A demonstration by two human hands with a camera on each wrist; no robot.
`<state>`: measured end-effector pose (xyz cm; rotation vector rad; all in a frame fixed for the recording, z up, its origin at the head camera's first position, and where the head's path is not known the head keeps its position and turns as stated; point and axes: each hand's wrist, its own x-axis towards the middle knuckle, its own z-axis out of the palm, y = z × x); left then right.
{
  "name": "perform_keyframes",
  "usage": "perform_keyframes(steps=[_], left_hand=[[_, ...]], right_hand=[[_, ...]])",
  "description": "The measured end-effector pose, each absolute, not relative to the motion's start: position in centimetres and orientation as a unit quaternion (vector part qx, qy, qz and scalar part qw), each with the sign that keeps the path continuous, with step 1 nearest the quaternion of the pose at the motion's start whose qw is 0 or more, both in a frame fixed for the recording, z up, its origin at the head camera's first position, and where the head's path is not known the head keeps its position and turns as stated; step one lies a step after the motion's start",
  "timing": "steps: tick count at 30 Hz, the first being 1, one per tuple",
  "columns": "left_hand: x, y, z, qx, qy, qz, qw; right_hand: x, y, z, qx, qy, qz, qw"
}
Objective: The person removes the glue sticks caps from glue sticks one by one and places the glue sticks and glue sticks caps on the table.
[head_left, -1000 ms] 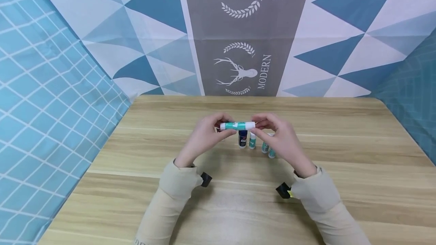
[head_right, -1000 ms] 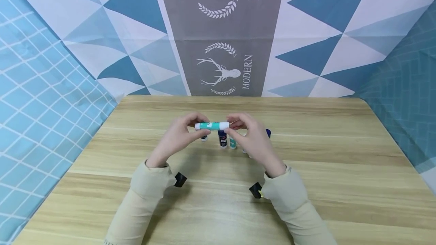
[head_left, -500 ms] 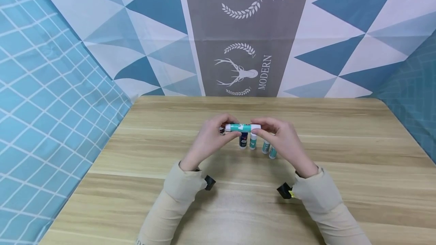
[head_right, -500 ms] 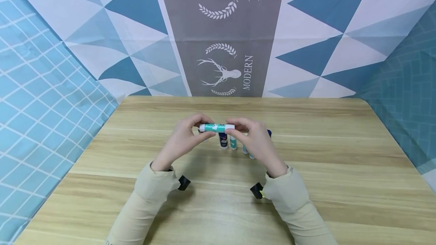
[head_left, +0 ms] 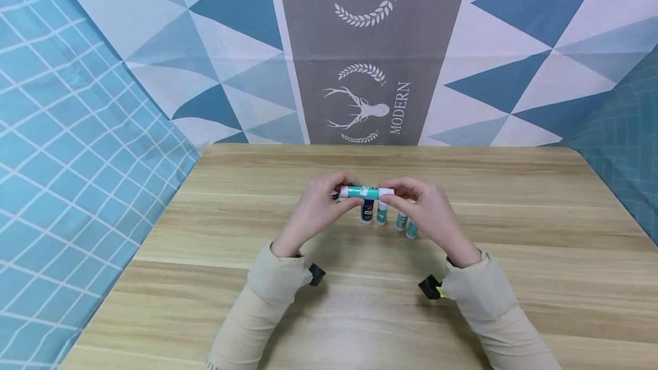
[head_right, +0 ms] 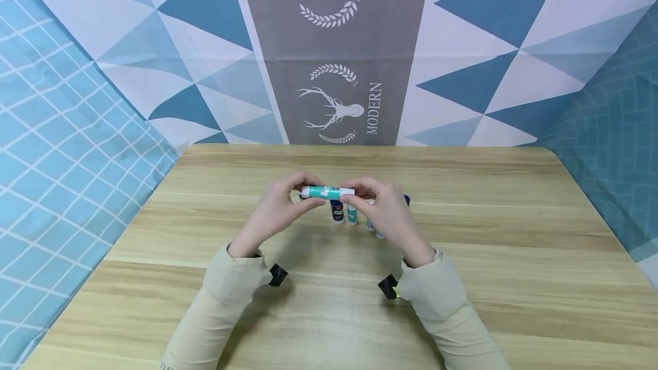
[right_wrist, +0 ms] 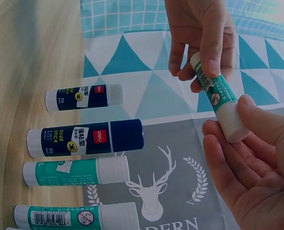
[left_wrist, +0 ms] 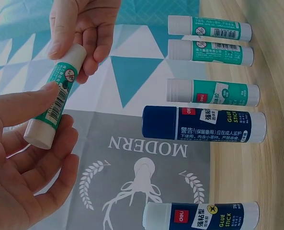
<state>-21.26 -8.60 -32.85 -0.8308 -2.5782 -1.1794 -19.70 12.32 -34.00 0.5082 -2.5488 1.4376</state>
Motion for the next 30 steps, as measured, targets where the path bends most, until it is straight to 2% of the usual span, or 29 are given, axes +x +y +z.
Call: perform_keyframes(steps=[30], left_hand=[[-21.48,-8.83,-32.95,-0.259,-0.878,-0.392,0.092]], right_hand=[[-20.04,13.16,-33.97,0.185,-0.856,0.467,0.12]])
